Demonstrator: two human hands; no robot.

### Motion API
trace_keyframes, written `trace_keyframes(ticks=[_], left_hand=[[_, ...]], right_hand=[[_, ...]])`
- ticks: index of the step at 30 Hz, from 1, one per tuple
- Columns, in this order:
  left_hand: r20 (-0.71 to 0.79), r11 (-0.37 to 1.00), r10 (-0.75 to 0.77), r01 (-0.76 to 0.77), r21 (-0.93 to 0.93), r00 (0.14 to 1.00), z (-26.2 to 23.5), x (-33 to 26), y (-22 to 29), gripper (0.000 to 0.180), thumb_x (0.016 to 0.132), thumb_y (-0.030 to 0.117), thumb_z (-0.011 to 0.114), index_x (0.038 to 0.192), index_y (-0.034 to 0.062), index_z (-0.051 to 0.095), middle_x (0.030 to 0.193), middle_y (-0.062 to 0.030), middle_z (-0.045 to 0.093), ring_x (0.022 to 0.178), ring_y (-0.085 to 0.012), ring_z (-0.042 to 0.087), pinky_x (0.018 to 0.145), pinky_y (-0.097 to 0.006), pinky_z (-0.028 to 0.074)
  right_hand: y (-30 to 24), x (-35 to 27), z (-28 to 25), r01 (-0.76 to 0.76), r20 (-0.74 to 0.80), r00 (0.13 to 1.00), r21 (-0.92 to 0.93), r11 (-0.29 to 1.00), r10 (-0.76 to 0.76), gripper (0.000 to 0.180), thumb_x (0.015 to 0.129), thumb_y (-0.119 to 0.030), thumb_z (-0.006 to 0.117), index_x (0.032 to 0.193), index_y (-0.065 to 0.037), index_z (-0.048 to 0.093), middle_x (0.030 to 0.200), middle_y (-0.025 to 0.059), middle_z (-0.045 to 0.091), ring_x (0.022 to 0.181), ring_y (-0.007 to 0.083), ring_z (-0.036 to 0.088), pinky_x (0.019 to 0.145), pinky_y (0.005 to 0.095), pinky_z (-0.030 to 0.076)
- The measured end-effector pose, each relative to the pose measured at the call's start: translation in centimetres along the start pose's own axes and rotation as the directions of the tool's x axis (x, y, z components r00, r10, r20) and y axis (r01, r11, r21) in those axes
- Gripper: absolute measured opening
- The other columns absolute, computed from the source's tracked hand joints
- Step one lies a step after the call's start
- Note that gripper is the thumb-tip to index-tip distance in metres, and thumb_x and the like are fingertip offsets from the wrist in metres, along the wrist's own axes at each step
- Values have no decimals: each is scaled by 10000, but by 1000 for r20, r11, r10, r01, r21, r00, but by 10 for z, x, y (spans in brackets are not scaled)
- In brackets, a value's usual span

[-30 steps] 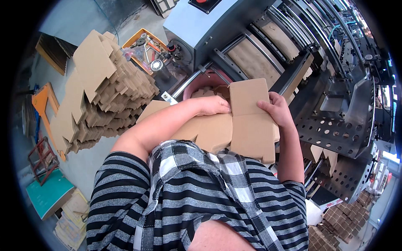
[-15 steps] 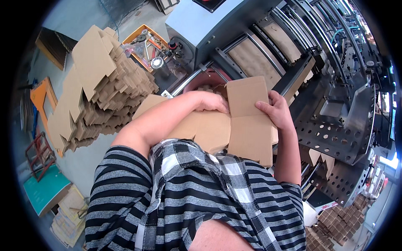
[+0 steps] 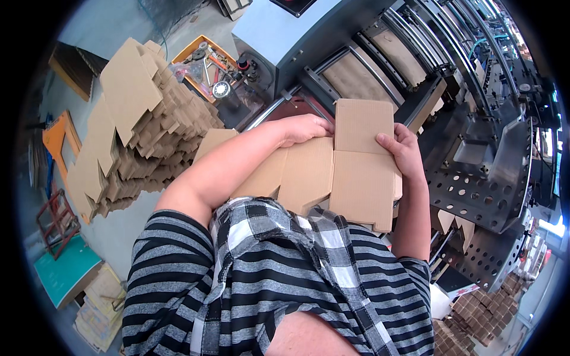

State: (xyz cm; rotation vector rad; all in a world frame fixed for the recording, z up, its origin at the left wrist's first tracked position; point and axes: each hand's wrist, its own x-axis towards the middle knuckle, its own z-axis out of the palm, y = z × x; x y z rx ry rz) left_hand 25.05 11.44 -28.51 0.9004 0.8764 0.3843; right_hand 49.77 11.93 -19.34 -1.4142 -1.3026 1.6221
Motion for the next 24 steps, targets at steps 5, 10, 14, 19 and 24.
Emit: trace_keyframes(ticks=[5, 10, 14, 19, 24], left_hand=[[-39, 990, 62, -66, -128, 997, -4, -7, -3, 306, 853, 149, 578, 1134, 46, 640, 1012, -66, 661, 902, -145, 610, 850, -306, 467], [68, 997, 56, -60, 48, 996, 0, -24, 15, 500, 765, 82, 669, 1228, -46, 531, 1031, -103, 652, 906, -127, 614, 823, -281, 478], [-54, 975, 68, -55, 216, 996, 9, -35, 25, 587, 683, 165, 763, 1165, -76, 530, 903, -120, 650, 804, -149, 611, 723, -293, 483], [-125, 928, 144, -90, 362, 982, 17, -45, 36, 645, 683, 138, 757, 1220, -38, 445, 819, -99, 639, 757, -148, 611, 697, -285, 472], [-87, 904, 168, -118, 410, 982, 20, -45, 36, 539, 692, 153, 764, 1118, -35, 492, 819, -91, 638, 758, -137, 606, 683, -277, 468]], right_hand=[[38, 6, -13, -14, -50, 999, 37, 999, 15, 379, 783, -135, 732, 1037, 76, 547, 886, 114, 650, 749, 145, 629, 683, 261, 512], [59, 8, -13, -130, -34, 990, 114, 985, 135, 344, 792, -185, 725, 996, 51, 581, 855, 99, 648, 705, 142, 616, 651, 270, 503], [73, 4, -10, -362, -36, 928, 157, 919, 372, 332, 793, -247, 717, 936, 32, 608, 787, 103, 648, 636, 169, 622, 598, 292, 509], [70, -2, -7, -447, -6, 890, 182, 876, 456, 308, 805, -234, 698, 942, 33, 629, 826, 123, 667, 662, 186, 647, 607, 310, 522], [74, -7, 0, -462, 35, 880, 303, 834, 475, 297, 810, -214, 688, 961, 35, 630, 836, 125, 675, 650, 182, 652, 600, 310, 528]])
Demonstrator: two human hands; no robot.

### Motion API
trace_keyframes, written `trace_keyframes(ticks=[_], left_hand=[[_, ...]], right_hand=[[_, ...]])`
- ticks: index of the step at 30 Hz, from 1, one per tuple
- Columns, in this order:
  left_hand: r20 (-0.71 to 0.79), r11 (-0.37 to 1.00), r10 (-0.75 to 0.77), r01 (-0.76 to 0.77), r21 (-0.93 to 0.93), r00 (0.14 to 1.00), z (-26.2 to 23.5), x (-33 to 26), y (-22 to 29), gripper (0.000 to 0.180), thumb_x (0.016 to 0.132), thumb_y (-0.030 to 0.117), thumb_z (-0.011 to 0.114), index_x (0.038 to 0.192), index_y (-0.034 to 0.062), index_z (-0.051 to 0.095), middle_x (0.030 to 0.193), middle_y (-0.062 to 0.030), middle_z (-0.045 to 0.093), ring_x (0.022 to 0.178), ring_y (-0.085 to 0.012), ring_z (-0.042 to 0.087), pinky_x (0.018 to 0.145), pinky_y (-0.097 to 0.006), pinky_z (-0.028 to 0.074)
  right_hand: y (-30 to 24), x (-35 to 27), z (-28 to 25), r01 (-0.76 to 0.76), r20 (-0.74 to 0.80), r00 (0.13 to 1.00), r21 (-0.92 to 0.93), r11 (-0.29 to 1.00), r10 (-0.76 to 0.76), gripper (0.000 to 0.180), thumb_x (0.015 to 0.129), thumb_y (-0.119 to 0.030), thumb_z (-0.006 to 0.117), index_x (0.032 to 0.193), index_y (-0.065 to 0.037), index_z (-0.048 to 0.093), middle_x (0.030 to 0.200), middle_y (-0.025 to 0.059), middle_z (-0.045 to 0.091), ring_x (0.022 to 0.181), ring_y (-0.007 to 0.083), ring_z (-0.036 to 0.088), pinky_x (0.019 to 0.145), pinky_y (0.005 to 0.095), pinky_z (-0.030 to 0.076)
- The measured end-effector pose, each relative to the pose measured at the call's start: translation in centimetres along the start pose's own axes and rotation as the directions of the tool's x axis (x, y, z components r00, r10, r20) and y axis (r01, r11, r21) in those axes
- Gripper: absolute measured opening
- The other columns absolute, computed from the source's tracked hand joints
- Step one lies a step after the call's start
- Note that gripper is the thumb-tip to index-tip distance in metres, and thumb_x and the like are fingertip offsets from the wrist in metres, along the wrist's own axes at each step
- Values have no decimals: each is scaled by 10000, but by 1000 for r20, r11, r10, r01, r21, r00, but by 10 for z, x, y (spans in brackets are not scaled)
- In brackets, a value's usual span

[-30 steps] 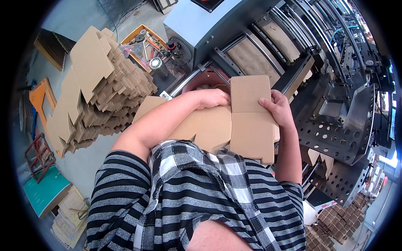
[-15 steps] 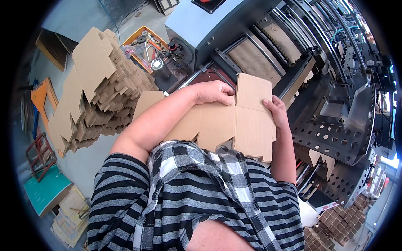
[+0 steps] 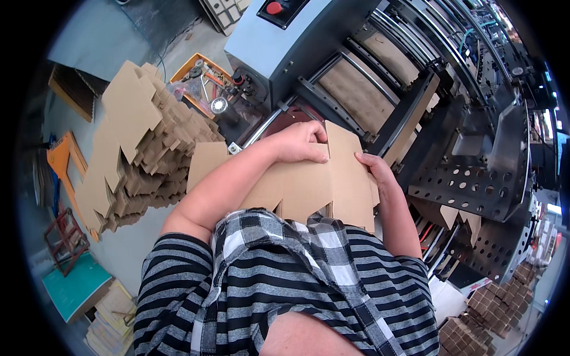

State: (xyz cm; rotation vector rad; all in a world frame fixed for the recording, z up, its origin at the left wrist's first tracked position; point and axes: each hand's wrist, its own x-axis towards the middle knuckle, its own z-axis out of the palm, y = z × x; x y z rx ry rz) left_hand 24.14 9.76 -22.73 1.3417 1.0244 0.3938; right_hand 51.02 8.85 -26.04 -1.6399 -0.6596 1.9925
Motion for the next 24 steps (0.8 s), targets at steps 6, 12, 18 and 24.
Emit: trace_keyframes(ticks=[6, 12, 18, 24], left_hand=[[32, 992, -112, 114, -59, 993, 4, 13, -35, 418, 722, 182, 778, 1007, -19, 549, 841, -69, 644, 771, -107, 595, 675, -252, 474], [96, 990, -34, 21, 136, 995, 5, 15, -35, 267, 766, 203, 729, 958, 28, 664, 914, -11, 670, 867, -91, 596, 786, -273, 464], [126, 992, 31, -46, 119, 992, -17, 4, 21, 381, 779, 153, 699, 1120, -1, 628, 994, -67, 678, 897, -123, 612, 836, -295, 477], [4, 949, 141, -136, 284, 990, -21, 2, 40, 412, 803, 262, 656, 1126, 8, 636, 1073, -196, 657, 1019, -299, 624, 904, -348, 460]], right_hand=[[-33, -25, 11, 370, 4, 925, -230, 900, -379, 236, 796, -178, 713, 893, 3, 597, 759, 77, 649, 629, 128, 634, 577, 255, 516], [-20, -4, -7, 270, -29, 954, -345, 899, -297, 298, 788, -206, 721, 954, 17, 614, 819, 82, 666, 653, 144, 631, 615, 277, 514], [-49, -24, -1, 373, 0, 925, -197, 907, -380, 345, 805, -193, 714, 1025, 34, 575, 882, 93, 654, 752, 135, 639, 690, 276, 526], [-59, -35, -1, 380, 88, 925, -165, 910, -370, 468, 806, -200, 713, 1157, 51, 532, 1000, 104, 633, 882, 151, 624, 774, 284, 513]])
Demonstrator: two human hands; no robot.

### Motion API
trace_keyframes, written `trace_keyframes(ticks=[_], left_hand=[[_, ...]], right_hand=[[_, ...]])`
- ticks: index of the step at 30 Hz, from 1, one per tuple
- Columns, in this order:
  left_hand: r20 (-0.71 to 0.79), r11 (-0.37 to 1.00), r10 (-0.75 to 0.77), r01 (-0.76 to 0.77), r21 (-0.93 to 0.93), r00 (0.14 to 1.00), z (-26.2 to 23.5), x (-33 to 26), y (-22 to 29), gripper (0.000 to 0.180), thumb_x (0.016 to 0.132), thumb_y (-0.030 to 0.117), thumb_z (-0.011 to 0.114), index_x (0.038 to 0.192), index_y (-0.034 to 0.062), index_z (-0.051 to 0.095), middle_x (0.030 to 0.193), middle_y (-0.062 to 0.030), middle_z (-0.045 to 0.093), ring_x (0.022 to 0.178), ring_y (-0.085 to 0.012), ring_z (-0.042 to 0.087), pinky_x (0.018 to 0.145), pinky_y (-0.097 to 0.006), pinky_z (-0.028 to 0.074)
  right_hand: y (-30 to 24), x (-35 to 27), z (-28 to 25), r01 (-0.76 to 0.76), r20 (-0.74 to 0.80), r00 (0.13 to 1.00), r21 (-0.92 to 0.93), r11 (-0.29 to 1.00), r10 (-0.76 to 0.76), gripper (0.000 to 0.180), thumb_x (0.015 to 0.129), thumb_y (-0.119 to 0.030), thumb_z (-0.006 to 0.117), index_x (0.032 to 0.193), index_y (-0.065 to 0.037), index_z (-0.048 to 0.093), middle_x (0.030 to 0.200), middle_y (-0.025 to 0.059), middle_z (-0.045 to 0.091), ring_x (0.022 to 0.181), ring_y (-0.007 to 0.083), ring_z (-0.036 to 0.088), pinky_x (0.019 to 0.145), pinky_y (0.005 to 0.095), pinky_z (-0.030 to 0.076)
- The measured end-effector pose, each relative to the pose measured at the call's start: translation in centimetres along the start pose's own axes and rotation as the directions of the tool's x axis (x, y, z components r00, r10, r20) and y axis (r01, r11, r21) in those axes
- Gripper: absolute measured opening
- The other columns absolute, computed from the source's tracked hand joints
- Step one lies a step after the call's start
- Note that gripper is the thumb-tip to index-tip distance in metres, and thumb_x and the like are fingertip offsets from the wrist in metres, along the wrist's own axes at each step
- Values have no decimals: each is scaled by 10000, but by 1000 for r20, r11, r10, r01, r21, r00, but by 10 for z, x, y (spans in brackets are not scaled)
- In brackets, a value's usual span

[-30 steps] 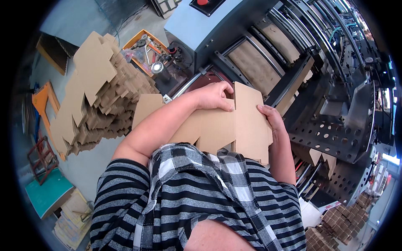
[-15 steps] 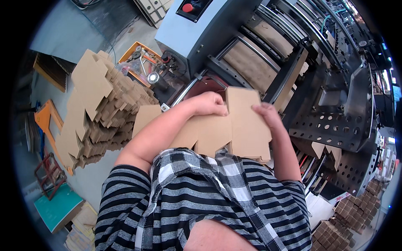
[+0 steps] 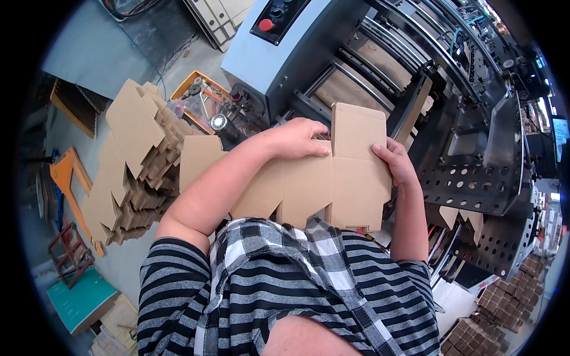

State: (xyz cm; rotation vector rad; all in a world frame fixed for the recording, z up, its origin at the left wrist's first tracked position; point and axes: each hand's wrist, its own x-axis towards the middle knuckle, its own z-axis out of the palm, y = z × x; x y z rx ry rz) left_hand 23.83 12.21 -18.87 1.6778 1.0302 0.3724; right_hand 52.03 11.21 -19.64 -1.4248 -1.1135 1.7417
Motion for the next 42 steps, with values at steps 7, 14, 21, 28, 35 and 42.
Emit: trace_keyframes(ticks=[7, 14, 21, 28, 35, 42], left_hand=[[32, 986, -71, 65, 152, 997, 14, 7, 9, 485, 754, 274, 690, 1132, -21, 617, 1009, -204, 659, 957, -270, 637, 852, -335, 478], [107, 957, -94, 60, 283, 990, 11, 5, 30, 485, 727, 292, 696, 1083, -31, 631, 966, -217, 659, 895, -291, 643, 801, -348, 492], [4, 949, 31, -31, 313, 1000, 4, -22, 27, 468, 723, 309, 709, 1029, -38, 634, 952, -216, 657, 875, -296, 646, 784, -352, 495], [-101, 995, -5, 15, 96, 995, -22, -36, 41, 382, 729, 197, 721, 1011, -45, 633, 909, -150, 670, 861, -218, 646, 782, -315, 493], [-193, 872, 84, -166, -461, 978, -25, -5, 37, 328, 793, 126, 726, 1053, -28, 599, 975, -65, 647, 887, -121, 608, 796, -279, 501], [-499, 616, 187, -496, -612, 847, -27, 11, 57, 383, 889, 182, 639, 1170, -37, 496, 1079, -97, 597, 952, -147, 597, 837, -298, 499]], right_hand=[[-61, 12, 22, 396, 111, 708, -880, 262, -697, 530, 726, -259, 728, 1169, -11, 576, 1114, 153, 617, 959, 272, 621, 916, 371, 449], [-86, 59, 67, 242, 207, 965, -942, 231, -163, 235, 754, -279, 660, 798, -54, 710, 775, 151, 663, 814, 322, 635, 761, 423, 490], [-89, 64, 76, 189, 12, 929, -874, 448, -369, 284, 758, -317, 692, 897, -71, 728, 840, 148, 685, 806, 290, 655, 748, 377, 510], [-68, 33, -10, 456, -287, 704, -518, 724, -649, 342, 901, -214, 615, 1147, 23, 599, 976, 81, 666, 864, 130, 628, 761, 250, 499], [81, -33, -64, 330, -1, 872, -738, 589, -490, 463, 788, -75, 693, 1218, 12, 546, 1080, 108, 642, 994, 170, 614, 864, 327, 493], [16, -60, 52, 554, 10, 823, 209, 806, -568, 775, 777, -132, 730, 1404, 8, 297, 1278, 129, 523, 1180, 216, 506, 992, 354, 392]])
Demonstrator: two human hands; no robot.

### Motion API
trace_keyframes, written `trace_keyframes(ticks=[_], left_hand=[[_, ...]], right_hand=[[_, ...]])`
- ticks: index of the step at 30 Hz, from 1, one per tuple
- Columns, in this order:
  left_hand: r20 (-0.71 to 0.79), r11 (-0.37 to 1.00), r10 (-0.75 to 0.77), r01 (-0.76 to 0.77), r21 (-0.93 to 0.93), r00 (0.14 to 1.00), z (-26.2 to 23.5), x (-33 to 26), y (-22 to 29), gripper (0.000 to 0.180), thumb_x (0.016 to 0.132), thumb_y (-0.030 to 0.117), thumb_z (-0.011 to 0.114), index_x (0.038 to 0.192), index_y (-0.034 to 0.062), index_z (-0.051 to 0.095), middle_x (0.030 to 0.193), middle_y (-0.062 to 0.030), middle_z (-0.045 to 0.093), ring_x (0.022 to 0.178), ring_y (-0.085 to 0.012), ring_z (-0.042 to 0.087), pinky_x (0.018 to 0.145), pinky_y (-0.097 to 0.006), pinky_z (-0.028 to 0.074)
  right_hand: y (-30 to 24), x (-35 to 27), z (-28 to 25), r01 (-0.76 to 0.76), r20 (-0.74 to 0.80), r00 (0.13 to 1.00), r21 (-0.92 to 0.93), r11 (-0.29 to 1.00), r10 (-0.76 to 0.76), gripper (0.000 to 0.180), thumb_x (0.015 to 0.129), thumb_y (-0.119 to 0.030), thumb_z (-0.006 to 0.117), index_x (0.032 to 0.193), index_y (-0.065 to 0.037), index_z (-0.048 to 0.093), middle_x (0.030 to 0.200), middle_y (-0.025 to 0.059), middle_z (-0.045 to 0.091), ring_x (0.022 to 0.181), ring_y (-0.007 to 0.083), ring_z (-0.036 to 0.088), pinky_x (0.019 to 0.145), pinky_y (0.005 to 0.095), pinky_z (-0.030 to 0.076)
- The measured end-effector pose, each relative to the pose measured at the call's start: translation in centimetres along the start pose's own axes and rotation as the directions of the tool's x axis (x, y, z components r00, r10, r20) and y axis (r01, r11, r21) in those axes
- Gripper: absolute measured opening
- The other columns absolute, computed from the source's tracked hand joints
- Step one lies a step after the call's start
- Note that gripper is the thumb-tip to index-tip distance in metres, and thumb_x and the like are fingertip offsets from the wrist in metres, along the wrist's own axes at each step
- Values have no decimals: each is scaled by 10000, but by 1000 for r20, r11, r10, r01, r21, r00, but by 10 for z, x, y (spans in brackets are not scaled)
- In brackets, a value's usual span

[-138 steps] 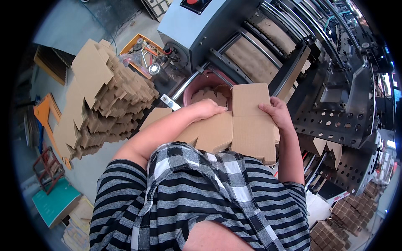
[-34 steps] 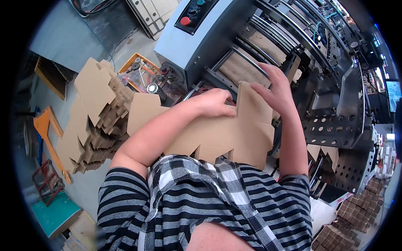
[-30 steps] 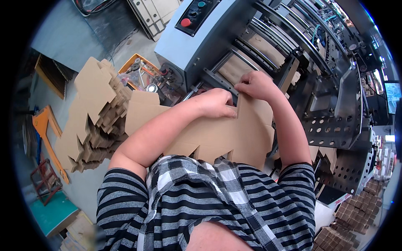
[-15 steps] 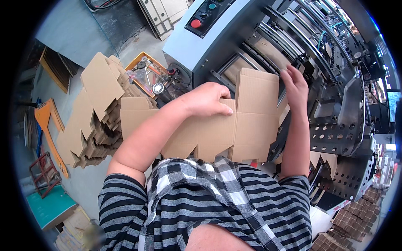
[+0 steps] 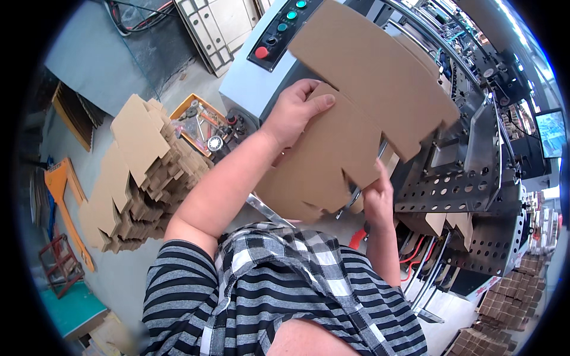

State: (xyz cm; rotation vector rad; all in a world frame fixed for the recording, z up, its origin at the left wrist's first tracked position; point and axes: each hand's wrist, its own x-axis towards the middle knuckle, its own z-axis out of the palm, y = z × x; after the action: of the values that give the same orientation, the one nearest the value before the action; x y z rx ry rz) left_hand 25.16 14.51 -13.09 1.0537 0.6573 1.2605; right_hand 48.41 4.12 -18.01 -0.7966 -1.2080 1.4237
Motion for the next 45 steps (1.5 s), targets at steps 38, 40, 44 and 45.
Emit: trace_keyframes(ticks=[38, 40, 44, 45], left_hand=[[102, 958, 80, -105, 268, 992, 24, -59, -2, 364, 905, 158, 605, 1202, -3, 469, 1108, -98, 602, 1003, -138, 569, 873, -311, 471], [135, 887, 123, -170, 429, 983, 32, -62, 8, 368, 894, 161, 609, 1187, -15, 472, 1032, -128, 633, 955, -174, 606, 845, -325, 480], [159, 760, 155, -221, 611, 975, 46, -68, 15, 368, 874, 145, 596, 1169, -34, 466, 975, -204, 638, 930, -288, 638, 823, -360, 481], [157, 734, 144, -211, 646, 977, 48, -69, 15, 367, 870, 137, 589, 1168, -37, 463, 979, -222, 632, 938, -318, 637, 825, -368, 479]], right_hand=[[10, 36, -30, 0, -15, 1000, 95, 995, 1, 386, 858, -189, 660, 1181, -59, 493, 1053, 49, 610, 941, 161, 598, 833, 303, 461], [20, 34, -34, -19, 55, 998, 146, 989, 11, 402, 868, -236, 653, 1195, -69, 488, 1082, 51, 604, 992, 179, 583, 865, 341, 448], [37, 39, -39, -40, 79, 997, 271, 962, 19, 421, 856, -215, 663, 1209, -76, 480, 1134, 41, 587, 1044, 184, 556, 861, 342, 431], [37, 40, -37, -36, 68, 998, 284, 958, 17, 426, 853, -212, 667, 1210, -76, 479, 1135, 44, 587, 1047, 185, 556, 862, 344, 432]])
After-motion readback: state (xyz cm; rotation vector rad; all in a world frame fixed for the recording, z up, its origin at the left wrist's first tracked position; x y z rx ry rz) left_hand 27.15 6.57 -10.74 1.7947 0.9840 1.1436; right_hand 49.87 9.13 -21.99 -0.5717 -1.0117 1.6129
